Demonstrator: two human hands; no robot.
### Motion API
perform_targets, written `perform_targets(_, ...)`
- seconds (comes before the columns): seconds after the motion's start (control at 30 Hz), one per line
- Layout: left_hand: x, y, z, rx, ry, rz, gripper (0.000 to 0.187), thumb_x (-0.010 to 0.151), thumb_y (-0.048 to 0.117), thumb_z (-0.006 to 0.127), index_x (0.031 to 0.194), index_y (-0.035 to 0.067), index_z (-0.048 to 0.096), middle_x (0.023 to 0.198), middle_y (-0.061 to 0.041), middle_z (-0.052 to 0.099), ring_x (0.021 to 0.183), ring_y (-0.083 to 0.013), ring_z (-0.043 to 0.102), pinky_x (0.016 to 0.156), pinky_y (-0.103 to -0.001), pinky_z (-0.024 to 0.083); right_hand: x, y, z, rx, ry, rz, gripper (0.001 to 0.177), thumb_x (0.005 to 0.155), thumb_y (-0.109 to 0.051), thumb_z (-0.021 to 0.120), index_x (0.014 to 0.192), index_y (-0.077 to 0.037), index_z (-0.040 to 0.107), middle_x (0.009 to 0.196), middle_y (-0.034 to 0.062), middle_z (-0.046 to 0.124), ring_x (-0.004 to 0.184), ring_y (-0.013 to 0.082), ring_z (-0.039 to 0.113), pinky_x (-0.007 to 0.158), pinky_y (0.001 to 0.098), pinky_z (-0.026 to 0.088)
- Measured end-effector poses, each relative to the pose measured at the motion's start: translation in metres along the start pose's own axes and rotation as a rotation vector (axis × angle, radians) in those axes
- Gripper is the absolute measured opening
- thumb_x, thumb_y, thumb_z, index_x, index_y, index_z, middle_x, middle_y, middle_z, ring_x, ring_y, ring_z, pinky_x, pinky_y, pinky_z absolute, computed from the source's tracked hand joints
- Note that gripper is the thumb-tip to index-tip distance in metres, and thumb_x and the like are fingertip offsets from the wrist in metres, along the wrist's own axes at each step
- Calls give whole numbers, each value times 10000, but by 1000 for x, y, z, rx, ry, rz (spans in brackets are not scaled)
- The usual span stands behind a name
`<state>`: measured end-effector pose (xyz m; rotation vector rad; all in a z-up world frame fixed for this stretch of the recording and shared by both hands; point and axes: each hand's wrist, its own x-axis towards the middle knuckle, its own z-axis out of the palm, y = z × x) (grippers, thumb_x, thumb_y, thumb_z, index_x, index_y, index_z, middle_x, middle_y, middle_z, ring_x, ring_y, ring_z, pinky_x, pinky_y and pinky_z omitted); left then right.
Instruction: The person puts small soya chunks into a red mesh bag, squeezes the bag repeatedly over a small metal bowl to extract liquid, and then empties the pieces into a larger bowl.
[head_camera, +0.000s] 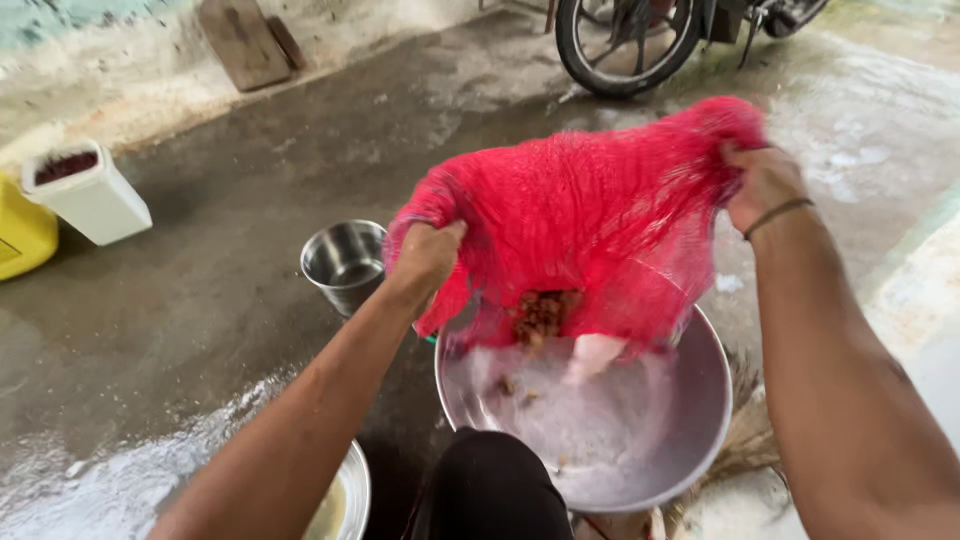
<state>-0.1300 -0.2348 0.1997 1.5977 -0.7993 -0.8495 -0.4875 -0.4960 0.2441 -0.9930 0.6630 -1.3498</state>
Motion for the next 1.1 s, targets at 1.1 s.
perform_targets(1.1,100,-40,-19,851,144,1093,153,982,189,621,1049,79,703,795,-142,699,668,-330,671,586,-487,532,-23,-45,66,34,-371,-348,270,928,-6,608,1187,7,681,1202,106,706,1161,254,653,1129,380,521)
